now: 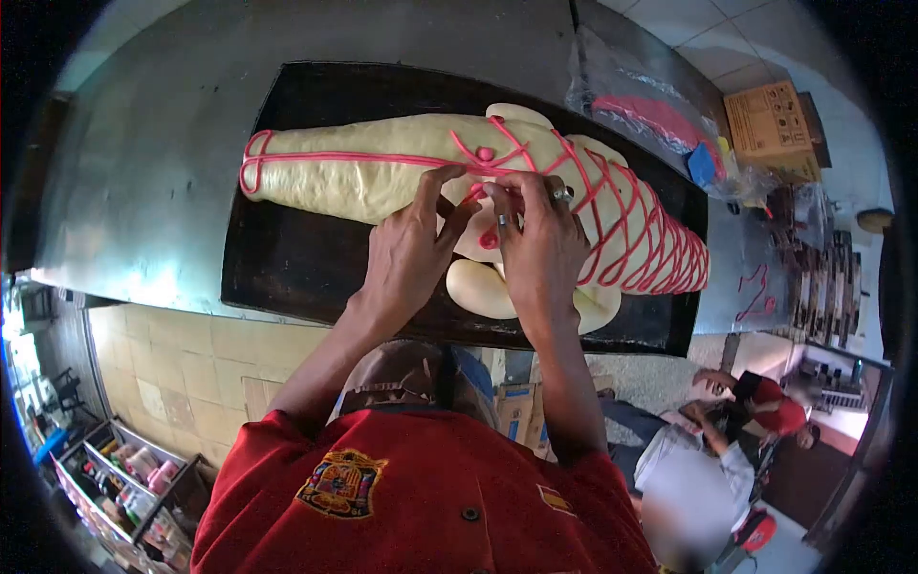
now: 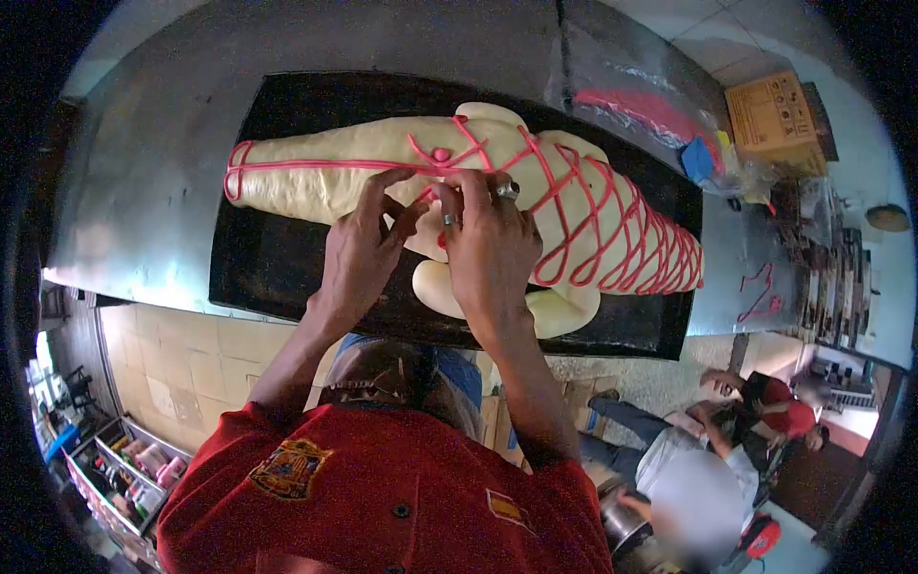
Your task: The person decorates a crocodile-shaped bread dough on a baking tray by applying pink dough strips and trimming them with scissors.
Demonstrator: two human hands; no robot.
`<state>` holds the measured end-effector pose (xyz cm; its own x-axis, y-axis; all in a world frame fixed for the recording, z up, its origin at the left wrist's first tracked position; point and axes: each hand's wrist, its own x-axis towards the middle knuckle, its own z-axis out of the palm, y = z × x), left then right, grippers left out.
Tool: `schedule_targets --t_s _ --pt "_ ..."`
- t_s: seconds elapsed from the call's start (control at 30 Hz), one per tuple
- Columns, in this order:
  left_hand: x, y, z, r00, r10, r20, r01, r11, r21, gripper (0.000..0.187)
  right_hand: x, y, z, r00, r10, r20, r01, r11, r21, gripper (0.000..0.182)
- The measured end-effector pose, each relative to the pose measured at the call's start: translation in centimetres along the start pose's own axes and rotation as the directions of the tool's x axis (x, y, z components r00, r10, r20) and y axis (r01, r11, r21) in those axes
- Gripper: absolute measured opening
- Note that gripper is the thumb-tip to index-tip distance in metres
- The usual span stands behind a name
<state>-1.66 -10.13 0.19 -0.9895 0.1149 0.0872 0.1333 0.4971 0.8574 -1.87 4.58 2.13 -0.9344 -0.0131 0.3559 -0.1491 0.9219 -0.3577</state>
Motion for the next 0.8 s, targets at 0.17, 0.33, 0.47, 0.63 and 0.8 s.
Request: schedule_targets --t_s 0.17,0.33,0.47,0.63,0.8 --pt "1.0 -0.7 -1.5 0.997 -0.041 0.062 0.038 0.998 0.041 0.037 0.9 -1.3 0.7 0.994 0.087 0.071 -0.077 0.987 -0.142 0.017" --pt "0.9 -2.0 -1.8 0.974 0.217 0.056 -0.224 0.952 0.210 0.032 0.8 -1.7 0.7 0.979 0.156 0.133 -0.135 0.978 -0.156 0.020" --pt "1.5 -2.4 -0.7 0.922 0.386 0.021 -0.370 0.865 0.340 0.033 0.3 -2.8 -0.3 0.988 0.088 0.129 -0.058 0.974 -0.218 0.041" --pt "2.1 -2.9 -0.4 0.902 0.430 0.034 -0.410 0.830 0.378 0.034 -0.1 -3.7 -1.6 0.972 0.161 0.172 -0.123 0.969 -0.214 0.051" --pt "2.3 -2.8 -0.4 0.901 0.432 0.029 -0.415 0.844 0.341 0.033 -0.4 -3.0 -2.0 0.922 0.313 0.226 -0.248 0.929 -0.277 0.044"
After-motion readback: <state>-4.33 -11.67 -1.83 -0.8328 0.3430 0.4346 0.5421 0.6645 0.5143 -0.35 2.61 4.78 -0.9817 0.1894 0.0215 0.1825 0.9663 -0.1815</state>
